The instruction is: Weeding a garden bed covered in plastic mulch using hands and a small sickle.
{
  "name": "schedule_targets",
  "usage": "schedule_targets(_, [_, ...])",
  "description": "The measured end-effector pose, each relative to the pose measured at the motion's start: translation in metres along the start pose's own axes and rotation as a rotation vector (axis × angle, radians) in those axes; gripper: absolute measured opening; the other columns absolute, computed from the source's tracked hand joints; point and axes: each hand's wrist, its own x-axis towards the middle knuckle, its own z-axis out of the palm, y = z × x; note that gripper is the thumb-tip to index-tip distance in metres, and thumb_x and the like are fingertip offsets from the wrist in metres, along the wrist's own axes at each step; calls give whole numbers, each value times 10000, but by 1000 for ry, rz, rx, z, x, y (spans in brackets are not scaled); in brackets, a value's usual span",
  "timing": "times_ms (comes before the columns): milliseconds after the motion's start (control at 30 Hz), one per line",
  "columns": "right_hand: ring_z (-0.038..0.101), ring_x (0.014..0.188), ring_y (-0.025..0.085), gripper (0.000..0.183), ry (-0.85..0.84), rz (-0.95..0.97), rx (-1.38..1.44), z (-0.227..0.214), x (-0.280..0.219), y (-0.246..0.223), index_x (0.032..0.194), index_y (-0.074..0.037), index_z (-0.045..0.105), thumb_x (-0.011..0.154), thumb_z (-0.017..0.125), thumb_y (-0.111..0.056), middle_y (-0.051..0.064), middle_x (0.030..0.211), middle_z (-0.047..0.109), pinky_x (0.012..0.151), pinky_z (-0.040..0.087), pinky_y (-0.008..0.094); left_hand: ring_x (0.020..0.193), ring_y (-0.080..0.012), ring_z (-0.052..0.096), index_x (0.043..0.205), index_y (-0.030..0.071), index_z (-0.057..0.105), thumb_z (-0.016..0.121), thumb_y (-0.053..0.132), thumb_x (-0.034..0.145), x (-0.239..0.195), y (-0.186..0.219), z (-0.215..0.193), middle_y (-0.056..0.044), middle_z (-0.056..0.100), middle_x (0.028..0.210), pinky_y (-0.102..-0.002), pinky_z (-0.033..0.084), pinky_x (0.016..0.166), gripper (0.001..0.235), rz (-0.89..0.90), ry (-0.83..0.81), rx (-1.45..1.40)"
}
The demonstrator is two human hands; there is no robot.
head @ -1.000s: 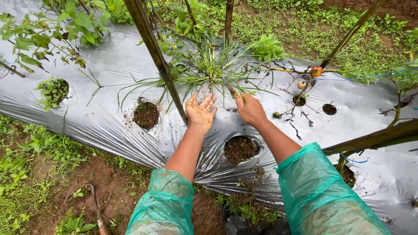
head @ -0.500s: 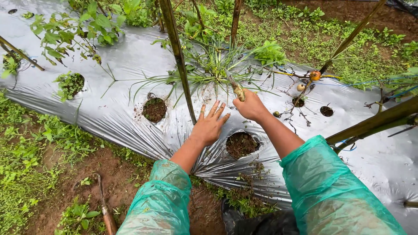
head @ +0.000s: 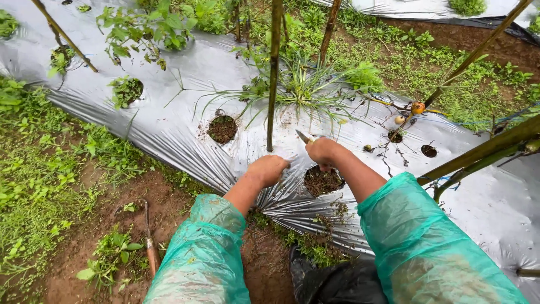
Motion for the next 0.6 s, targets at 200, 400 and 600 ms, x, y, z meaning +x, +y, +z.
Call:
schedule_targets(200, [709,589,353,559,-291,69,75,15,-57,-58,1199,136,571,1061,351,-360,247,740,648,560,663,510,974,-303,778,1018,238,799,708,107,865,-59,-55,10,-54,792,1002,-436,653,848,221,-272,-20,-99])
schedule_targets(400, [684,701,323,601,-267,-24,122,39,-73,-120,1174,184,541,1034,367,-374,272,873,594,598,671,461,1139,-318,722,1163,217,746,736,45,874,-145,-116,-13,-75,763,1123,-455,601,1001,336,-428,1,-205])
schedule_targets(600, [680,680,308,648,-167,-139,243,69,-57,-201,1236,146,551,1001,448,-448,265,878,584,603,693,477,1164,-333,710,1148,200,739,850,165,829,-231,-158,-26,-93,765,1150,-490,602,1000,339,-566,17,-287])
